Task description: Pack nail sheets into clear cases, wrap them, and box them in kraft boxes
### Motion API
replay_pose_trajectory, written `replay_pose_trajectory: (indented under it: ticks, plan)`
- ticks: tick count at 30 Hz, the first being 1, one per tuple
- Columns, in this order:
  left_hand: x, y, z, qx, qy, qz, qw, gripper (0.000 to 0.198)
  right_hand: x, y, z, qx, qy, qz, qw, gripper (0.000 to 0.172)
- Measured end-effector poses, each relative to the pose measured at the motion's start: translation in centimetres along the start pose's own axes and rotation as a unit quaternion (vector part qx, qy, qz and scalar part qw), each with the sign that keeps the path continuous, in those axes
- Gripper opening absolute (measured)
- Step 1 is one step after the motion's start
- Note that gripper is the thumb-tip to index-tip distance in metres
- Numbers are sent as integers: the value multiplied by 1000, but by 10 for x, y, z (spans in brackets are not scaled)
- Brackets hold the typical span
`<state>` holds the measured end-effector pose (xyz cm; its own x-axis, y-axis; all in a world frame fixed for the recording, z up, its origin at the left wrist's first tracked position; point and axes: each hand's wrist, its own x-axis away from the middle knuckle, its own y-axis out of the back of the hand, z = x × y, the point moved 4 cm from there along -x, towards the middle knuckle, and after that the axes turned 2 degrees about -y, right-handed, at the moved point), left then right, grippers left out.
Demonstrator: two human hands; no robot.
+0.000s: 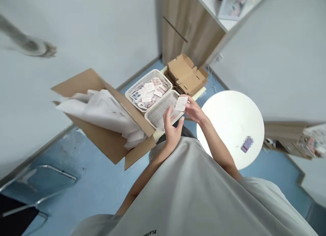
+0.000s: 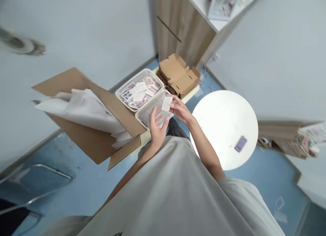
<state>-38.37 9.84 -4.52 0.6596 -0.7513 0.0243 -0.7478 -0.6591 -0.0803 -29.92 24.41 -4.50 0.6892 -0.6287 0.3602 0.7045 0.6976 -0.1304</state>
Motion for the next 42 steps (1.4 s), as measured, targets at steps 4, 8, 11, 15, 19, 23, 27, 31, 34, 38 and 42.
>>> replay_pose_trajectory:
  ticks: [4, 8, 11, 15, 19, 23, 27, 31, 34, 38, 42]
  plan:
    - [11, -21, -12, -50, -68, 93, 992, 45, 75, 12, -17, -110, 2, -84, 990, 70]
    - [22, -43, -12, -46, -50, 155, 986, 36, 132, 24, -39, -136, -31, -155, 978, 67]
    - [25, -65, -3, 5, 25, 207, 978, 42, 162, 35, -48, -105, -50, -183, 976, 68]
    - [38, -102, 4, 69, 127, 251, 957, 51, 195, 54, -42, -76, -26, -215, 973, 67]
    - [64, -141, -3, 103, 153, 256, 949, 55, 231, 76, -35, -83, 15, -282, 956, 67]
    - [95, -173, -15, 105, 149, 307, 934, 51, 269, 93, -41, -98, 52, -343, 933, 64]
    - [116, -188, -20, 81, 131, 328, 932, 47, 301, 100, -57, -100, 75, -373, 919, 57]
    - [132, -189, -20, 71, 132, 335, 930, 49, 319, 105, -70, -118, 102, -393, 906, 49]
    - [148, -186, -17, 61, 149, 353, 922, 48, 325, 112, -73, -133, 113, -416, 892, 45]
    - [168, -183, -13, 43, 164, 374, 912, 53, 330, 126, -69, -148, 133, -433, 879, 43]
    - [174, -181, -14, 74, 218, 390, 892, 77, 329, 136, -60, -122, 148, -401, 896, 41]
